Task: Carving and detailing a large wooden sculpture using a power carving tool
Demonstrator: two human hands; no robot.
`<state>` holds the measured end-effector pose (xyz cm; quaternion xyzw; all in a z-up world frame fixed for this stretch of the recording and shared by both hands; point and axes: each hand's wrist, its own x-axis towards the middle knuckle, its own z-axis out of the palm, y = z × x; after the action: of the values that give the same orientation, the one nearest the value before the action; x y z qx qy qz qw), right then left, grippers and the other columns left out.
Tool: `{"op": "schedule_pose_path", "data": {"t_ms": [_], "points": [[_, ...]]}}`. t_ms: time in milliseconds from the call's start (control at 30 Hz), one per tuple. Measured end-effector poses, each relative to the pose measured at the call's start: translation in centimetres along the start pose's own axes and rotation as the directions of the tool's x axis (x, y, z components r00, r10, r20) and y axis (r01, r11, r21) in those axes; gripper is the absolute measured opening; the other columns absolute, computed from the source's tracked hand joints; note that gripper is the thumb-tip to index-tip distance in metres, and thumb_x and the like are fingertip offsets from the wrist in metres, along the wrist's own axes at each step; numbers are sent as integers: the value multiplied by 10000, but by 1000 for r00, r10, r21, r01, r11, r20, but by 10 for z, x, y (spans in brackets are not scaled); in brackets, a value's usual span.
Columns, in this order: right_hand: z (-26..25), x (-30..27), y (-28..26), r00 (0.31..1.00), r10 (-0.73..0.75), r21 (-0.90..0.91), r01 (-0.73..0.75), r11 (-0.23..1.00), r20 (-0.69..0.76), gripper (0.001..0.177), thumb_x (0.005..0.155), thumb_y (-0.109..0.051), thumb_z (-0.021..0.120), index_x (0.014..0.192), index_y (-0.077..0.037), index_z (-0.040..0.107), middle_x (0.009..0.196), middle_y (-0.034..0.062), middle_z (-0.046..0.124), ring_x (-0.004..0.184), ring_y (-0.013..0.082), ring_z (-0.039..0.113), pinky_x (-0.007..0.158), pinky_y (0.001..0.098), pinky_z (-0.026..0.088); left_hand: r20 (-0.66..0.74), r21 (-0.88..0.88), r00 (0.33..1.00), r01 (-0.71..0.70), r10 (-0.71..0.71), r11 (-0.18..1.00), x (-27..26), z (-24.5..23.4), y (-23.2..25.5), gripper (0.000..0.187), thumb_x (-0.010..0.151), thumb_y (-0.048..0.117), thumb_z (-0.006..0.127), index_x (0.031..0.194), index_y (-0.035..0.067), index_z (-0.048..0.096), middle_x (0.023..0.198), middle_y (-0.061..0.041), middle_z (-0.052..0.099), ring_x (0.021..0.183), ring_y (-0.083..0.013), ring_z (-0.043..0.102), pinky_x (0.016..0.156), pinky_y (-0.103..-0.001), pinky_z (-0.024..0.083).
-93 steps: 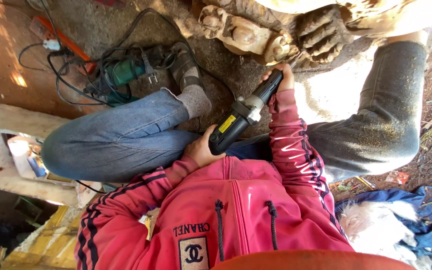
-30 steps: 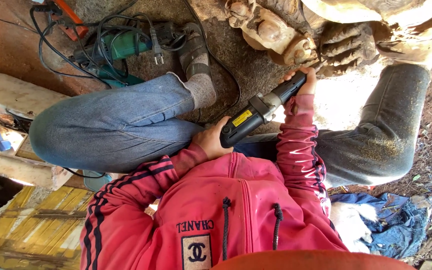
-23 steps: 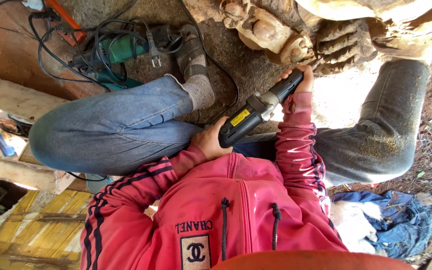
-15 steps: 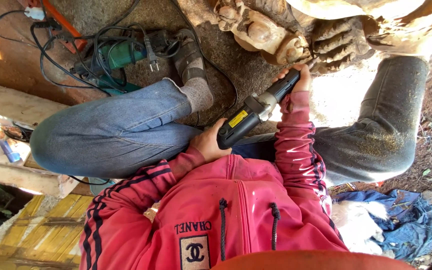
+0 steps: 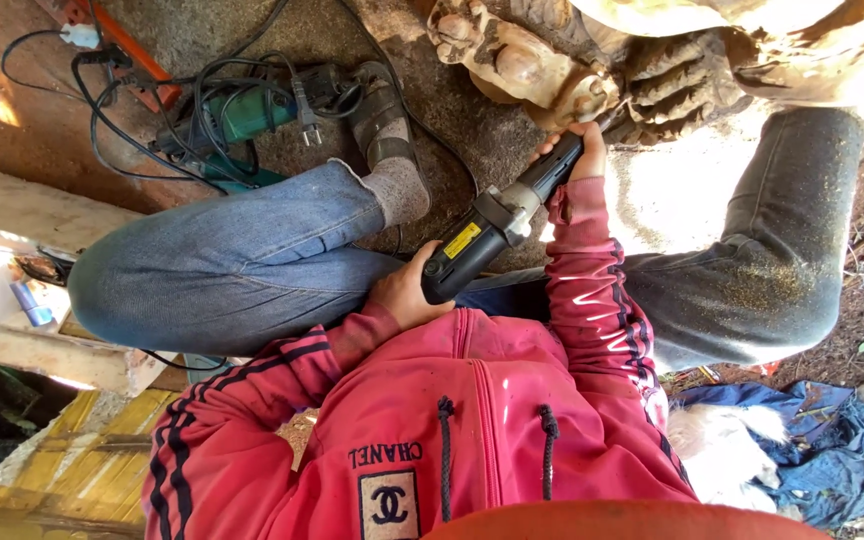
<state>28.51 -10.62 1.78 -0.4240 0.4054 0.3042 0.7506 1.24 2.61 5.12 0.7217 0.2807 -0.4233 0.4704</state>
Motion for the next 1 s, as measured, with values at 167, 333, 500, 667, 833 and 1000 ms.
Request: {"op": "schedule_pose_path", "data": {"t_ms": [167,333,500,667,833,1000], "points": [[-2,6,-2,999,35,4,-35,999,14,167,765,-185,664,798,-57,562,690,48,583,562,187,631,579,355,580,-23,-13,999,-38,38,999,17,14,-8,1001,709,605,736,1543,402,220,1397,-122,596,1281,-347,594,1081,-479,473],[-14,27,-4,1000,31,1,-31,1000,7,174,765,-199,666,801,-64,563,688,48,597,568,188,642,586,354,583,-14,-35,999,-40,40,999,21,12,-4,1009,704,588,739,1547,410,215,1395,-115,589,1269,-362,600,1072,-489,482],[-6,19,-8,1000,26,4,-26,1000,-16,193,766,-206,676,826,-35,609,679,75,631,564,218,688,615,398,638,-1,22,1000,-16,16,1000,22,13,2,1023,703,590,737,1553,412,195,1375,-131,588,1256,-383,604,1066,-511,481],[-16,33,-9,999,49,1,-49,999,6,205,755,-224,686,811,-42,610,669,75,633,564,220,694,617,409,646,-9,24,1000,-15,16,1000,17,11,11,1024,703,586,733,1557,403,198,1353,-146,590,1251,-392,608,1053,-512,486],[-21,38,-10,998,62,1,-62,998,15,222,753,-238,694,812,-36,622,673,78,647,566,226,704,625,426,659,-20,52,1000,-14,15,999,16,14,14,1043,708,570,735,1571,393,178,1332,-158,592,1240,-400,613,1038,-524,486],[-17,34,-13,997,82,-1,-82,997,-7,231,737,-225,690,826,-21,629,666,74,636,554,215,695,642,416,663,-21,68,1000,-1,2,998,21,19,10,1051,696,577,727,1568,408,165,1314,-165,597,1210,-419,628,1022,-536,491]]}}
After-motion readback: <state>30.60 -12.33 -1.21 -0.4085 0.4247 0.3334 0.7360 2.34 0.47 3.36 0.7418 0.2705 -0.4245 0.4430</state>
